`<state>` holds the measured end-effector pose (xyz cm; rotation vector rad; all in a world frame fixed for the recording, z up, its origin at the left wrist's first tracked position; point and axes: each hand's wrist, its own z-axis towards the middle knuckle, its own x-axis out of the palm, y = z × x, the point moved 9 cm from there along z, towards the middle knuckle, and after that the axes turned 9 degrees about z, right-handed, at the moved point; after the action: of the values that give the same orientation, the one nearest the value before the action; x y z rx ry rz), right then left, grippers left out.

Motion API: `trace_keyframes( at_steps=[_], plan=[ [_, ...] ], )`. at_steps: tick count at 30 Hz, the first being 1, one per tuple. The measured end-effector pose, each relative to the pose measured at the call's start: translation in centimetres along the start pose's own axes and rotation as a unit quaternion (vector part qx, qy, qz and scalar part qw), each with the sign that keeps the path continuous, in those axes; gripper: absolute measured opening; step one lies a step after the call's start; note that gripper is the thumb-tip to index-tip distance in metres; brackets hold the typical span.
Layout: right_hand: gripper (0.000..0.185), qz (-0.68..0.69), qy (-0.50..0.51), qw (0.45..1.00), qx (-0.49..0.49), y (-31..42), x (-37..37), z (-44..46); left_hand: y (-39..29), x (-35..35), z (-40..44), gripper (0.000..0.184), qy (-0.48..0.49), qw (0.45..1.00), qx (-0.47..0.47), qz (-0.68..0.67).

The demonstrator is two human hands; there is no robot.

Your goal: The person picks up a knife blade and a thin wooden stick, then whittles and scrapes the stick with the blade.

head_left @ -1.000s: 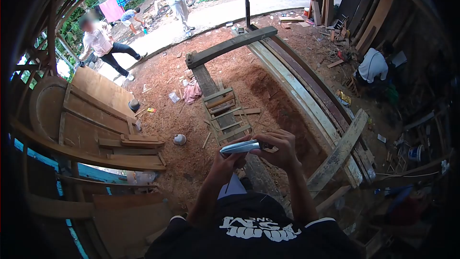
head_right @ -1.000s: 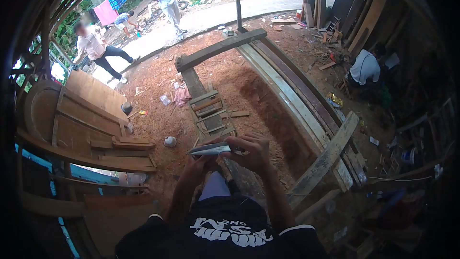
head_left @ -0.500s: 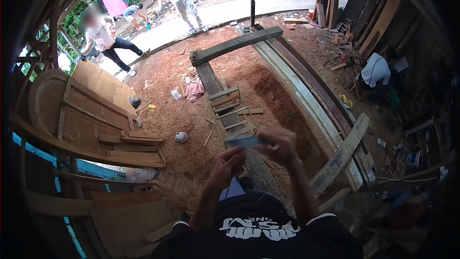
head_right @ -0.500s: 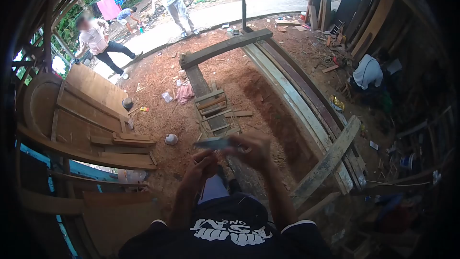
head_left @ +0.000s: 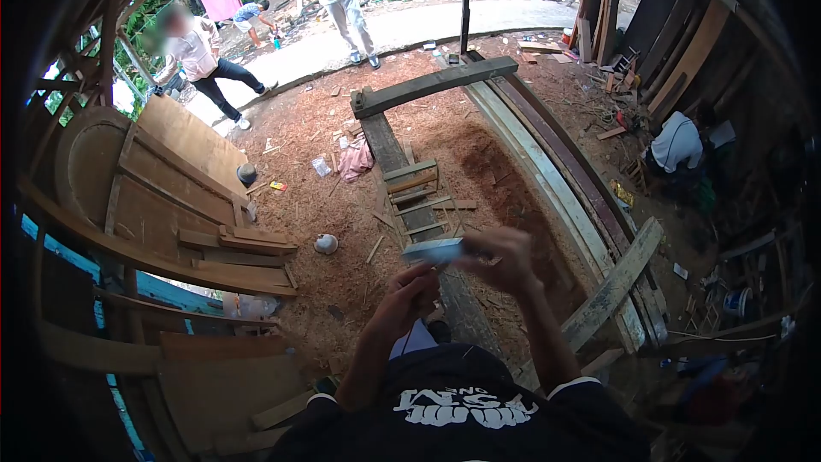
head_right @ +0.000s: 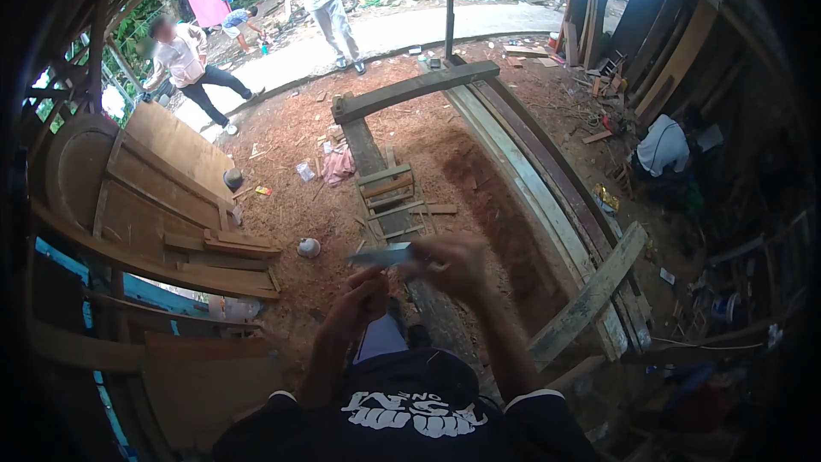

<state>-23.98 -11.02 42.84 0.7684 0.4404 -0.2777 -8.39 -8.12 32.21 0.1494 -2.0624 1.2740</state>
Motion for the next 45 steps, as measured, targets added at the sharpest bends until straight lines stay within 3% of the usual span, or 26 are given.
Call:
trace_keyframes(
  at_steps=[2,5,8,9,11,14,16,18,20,23,27,30,31,35,39,41,43,45],
  plan=[
    [0.033,-0.008,0.009,1.000,-0.020,1.2,0.7,0.0,1.0,-1.1,0.3,0.043,-0.024,0.999,-0.035,0.017],
    [0.033,-0.041,-0.055,0.998,-0.005,-0.3,-1.9,0.7,-2.1,0.9,-0.1,0.042,0.024,0.993,0.064,0.096],
    [0.032,-0.027,-0.048,0.998,-0.011,0.2,-1.0,0.5,-1.6,-0.7,0.1,0.039,-0.047,0.983,0.044,0.171],
    [0.029,-0.038,-0.014,0.998,-0.053,1.0,0.4,0.3,-1.7,-0.5,0.2,0.039,-0.045,0.982,0.052,0.176],
    [0.023,-0.032,-0.034,0.998,-0.046,0.5,0.0,0.3,-1.9,-0.1,0.2,0.037,-0.041,0.979,0.067,0.187],
    [0.022,-0.030,-0.073,0.997,0.012,-0.4,-2.0,1.2,-2.7,1.1,-0.1,0.036,0.015,0.990,0.070,0.118],
    [0.028,-0.032,-0.090,0.995,0.021,-0.3,-2.5,1.2,-1.6,0.1,0.1,0.037,-0.008,0.994,0.043,0.099],
    [0.029,0.000,-0.020,0.998,-0.059,1.3,0.9,0.1,-0.7,-0.6,0.4,0.036,-0.014,0.995,0.032,0.091],
    [0.029,-0.017,0.002,0.999,-0.043,1.1,0.8,0.1,-0.4,-1.0,0.7,0.032,-0.004,0.995,0.043,0.091],
    [0.029,-0.002,-0.149,0.986,0.071,-2.8,-3.9,-0.2,-2.1,1.2,-0.1,0.023,0.010,0.997,0.039,0.065],
    [0.030,-0.009,-0.005,0.998,-0.055,2.6,-0.1,0.4,-0.2,0.2,1.0,0.018,0.022,0.999,0.015,0.047],
    [0.030,0.009,-0.044,0.998,0.047,-1.1,-2.0,0.3,-0.3,0.3,1.0,0.020,0.022,0.999,0.019,0.044],
    [0.029,-0.030,-0.109,0.992,0.054,-1.4,-3.7,0.1,-0.9,1.0,0.7,0.022,0.022,0.999,0.020,0.044],
    [0.029,-0.021,-0.015,0.998,-0.050,1.7,-0.8,0.0,1.0,-0.7,1.4,0.034,0.019,0.998,-0.007,0.058],
    [0.029,-0.030,-0.112,0.992,0.040,-1.9,-3.6,-0.5,-0.8,0.9,0.7,0.039,0.027,0.999,0.018,0.043],
    [0.029,-0.017,-0.075,0.996,0.034,-2.1,-2.4,-0.9,-1.1,1.5,0.6,0.038,0.048,0.997,0.012,0.051],
    [0.031,-0.015,-0.038,0.999,-0.029,0.5,-1.2,-1.0,0.1,0.3,0.9,0.037,0.005,0.998,-0.010,0.067],
    [0.034,-0.021,-0.008,0.999,-0.031,1.4,-0.6,-0.8,0.5,0.0,1.2,0.035,-0.004,0.997,-0.013,0.079]
  ],
)
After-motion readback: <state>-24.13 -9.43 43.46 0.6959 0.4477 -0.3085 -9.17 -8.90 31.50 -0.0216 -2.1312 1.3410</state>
